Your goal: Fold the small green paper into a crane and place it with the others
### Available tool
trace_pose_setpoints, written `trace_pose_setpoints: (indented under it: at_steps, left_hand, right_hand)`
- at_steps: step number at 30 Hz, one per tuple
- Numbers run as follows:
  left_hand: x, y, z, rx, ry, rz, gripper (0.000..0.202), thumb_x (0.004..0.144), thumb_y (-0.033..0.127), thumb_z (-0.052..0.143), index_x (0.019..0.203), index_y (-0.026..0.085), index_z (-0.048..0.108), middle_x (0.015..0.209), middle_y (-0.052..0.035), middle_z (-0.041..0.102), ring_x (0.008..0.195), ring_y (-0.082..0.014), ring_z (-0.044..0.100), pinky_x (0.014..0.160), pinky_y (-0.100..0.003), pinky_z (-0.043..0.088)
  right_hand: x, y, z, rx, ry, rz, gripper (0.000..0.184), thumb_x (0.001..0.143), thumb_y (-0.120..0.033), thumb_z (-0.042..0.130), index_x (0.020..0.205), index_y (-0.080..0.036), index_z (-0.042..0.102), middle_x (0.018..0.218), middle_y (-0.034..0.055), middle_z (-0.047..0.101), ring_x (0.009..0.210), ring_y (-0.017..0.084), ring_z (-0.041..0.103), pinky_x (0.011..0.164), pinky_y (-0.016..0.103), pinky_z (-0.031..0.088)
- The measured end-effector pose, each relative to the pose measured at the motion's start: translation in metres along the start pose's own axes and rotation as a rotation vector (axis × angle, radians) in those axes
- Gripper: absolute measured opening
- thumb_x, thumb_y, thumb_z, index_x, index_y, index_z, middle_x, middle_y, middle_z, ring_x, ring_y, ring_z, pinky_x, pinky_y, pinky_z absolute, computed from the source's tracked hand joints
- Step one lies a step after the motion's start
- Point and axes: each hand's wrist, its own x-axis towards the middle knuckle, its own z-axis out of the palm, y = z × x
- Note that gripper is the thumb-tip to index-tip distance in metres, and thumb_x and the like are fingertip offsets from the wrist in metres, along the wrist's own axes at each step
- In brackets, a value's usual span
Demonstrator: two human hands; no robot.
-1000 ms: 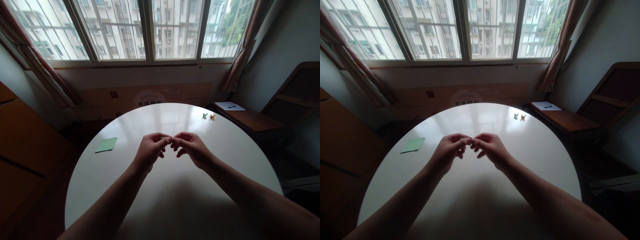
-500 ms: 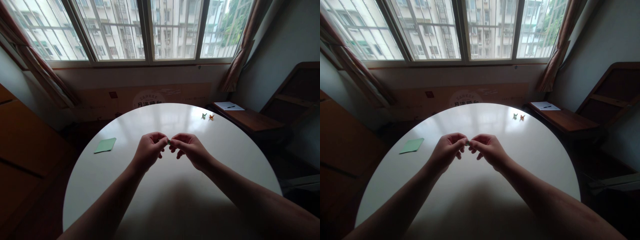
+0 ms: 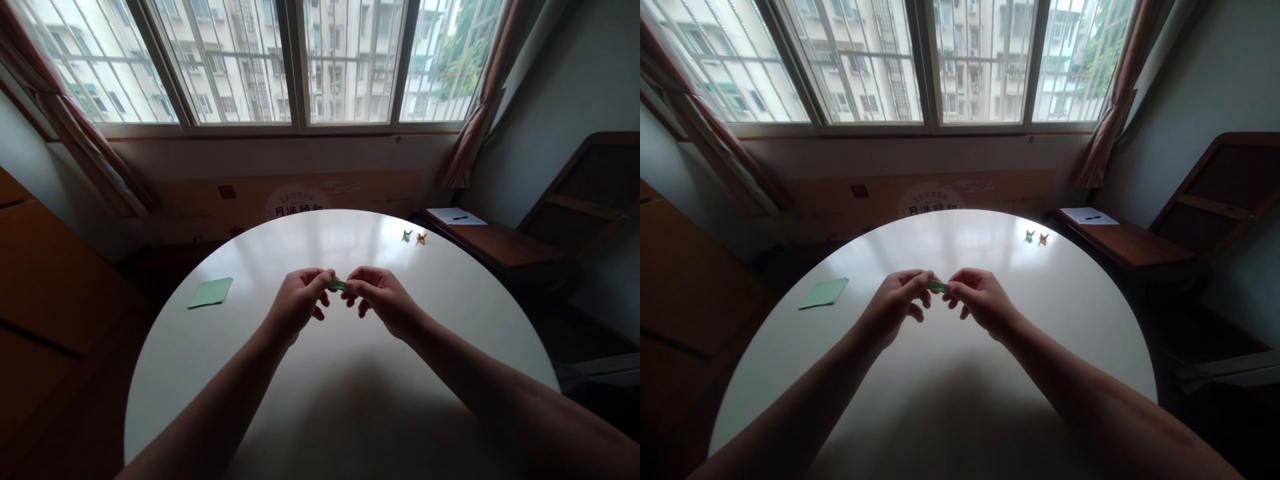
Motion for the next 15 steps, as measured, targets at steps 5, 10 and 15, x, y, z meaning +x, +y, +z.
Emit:
trace_pose_setpoints:
  at_steps: [5,10,15]
  left_hand:
    - [0.0001,-0.0009,-0.0015,0.062,-0.018,0.014,0.026,0.072,0.040,0.069,0.074,0.013,0.067,0.063,-0.0021,0.060,0.056,-0.0130,0.053,0.040,-0.019,0.042]
    - [0.0008,-0.0005,-0.0014,0.074,0.007,0.014,0.021,0.070,0.035,0.067,0.071,0.014,0.066,0.058,-0.0001,0.057,0.053,-0.0115,0.049,0.040,-0.018,0.040]
    - [0.0025,-0.0022,-0.0016,0.059,-0.010,-0.018,0.025,0.070,0.038,0.069,0.071,0.014,0.066,0.062,-0.0012,0.057,0.055,-0.0120,0.050,0.040,-0.018,0.041]
  right_hand:
    - [0.0005,-0.0001,-0.0001,-0.013,-0.037,-0.002,0.021,0.079,-0.038,0.071,0.078,-0.017,0.068,0.073,0.0051,0.071,0.067,0.017,0.065,0.048,0.022,0.044]
    - [0.0006,0.0021,0.0009,-0.076,-0.067,-0.011,0.025,0.082,-0.042,0.068,0.082,-0.017,0.068,0.076,0.0061,0.071,0.069,0.018,0.064,0.044,0.021,0.044]
    - [0.0006,0.0028,0.0005,-0.056,-0.058,-0.009,0.024,0.081,-0.041,0.069,0.079,-0.018,0.066,0.073,0.0046,0.069,0.066,0.018,0.063,0.043,0.021,0.043]
